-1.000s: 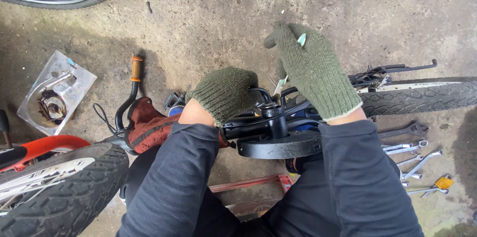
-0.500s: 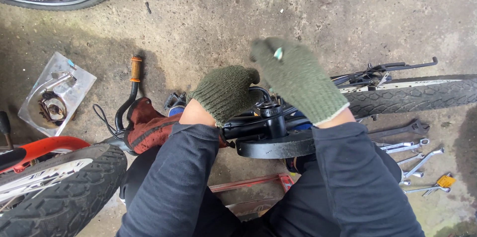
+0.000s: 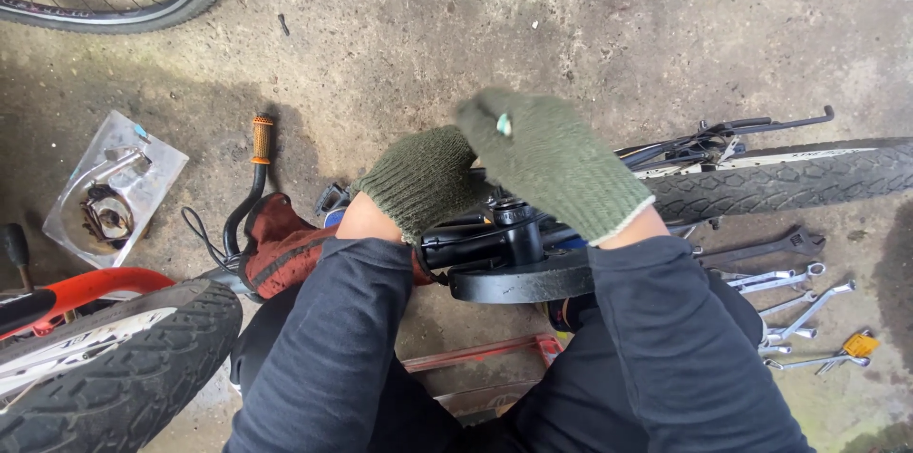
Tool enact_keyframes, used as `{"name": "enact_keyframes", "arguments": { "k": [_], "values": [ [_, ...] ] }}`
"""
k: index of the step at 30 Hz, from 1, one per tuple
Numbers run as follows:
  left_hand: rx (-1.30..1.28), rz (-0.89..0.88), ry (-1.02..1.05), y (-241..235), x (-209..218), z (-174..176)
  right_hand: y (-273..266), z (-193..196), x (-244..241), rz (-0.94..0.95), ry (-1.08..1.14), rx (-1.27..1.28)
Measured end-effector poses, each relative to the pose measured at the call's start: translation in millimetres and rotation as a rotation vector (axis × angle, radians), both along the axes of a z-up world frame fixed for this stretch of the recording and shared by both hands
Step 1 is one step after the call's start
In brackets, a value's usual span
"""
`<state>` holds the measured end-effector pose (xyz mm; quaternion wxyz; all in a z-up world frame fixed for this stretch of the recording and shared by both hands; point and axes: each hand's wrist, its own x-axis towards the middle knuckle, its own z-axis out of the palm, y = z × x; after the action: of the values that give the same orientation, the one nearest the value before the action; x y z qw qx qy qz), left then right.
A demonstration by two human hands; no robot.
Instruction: The person works on a bicycle crankset mounted on a stand, using a wrench to tighten bolts and a brush to clean the crank arm and chainring area. The person rotates the crank arm and adjusts components while seated.
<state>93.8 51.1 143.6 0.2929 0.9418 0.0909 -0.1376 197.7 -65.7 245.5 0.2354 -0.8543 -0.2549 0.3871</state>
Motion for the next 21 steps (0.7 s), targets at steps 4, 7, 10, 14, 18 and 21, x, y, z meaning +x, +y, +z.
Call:
{"name": "enact_keyframes", "arguments": {
  "k": [4,7,10,14,18,21],
  "values": [
    [0.016,0.008,-0.004,8,1,4,-6,15,5,-0.137,0.011,-0.008],
    [0.042,0.012,0.018,6,-1,-11,-1,25,-5,-0.163,0.076,-0.076],
    [0.077,0.011,0.026,6,1,-5,1,26,-8,-0.159,0.129,-0.073],
    [-0.009,0.038,0.064,16,0,19,-14,19,7,-0.178,-0.005,0.065],
    [-0.012,0.045,0.073,14,4,21,-21,-9,5,-0.231,0.073,0.046],
    [-0.005,0.056,0.09,12,4,25,-25,-29,5,0.517,-0.751,0.278]
  ]
}}
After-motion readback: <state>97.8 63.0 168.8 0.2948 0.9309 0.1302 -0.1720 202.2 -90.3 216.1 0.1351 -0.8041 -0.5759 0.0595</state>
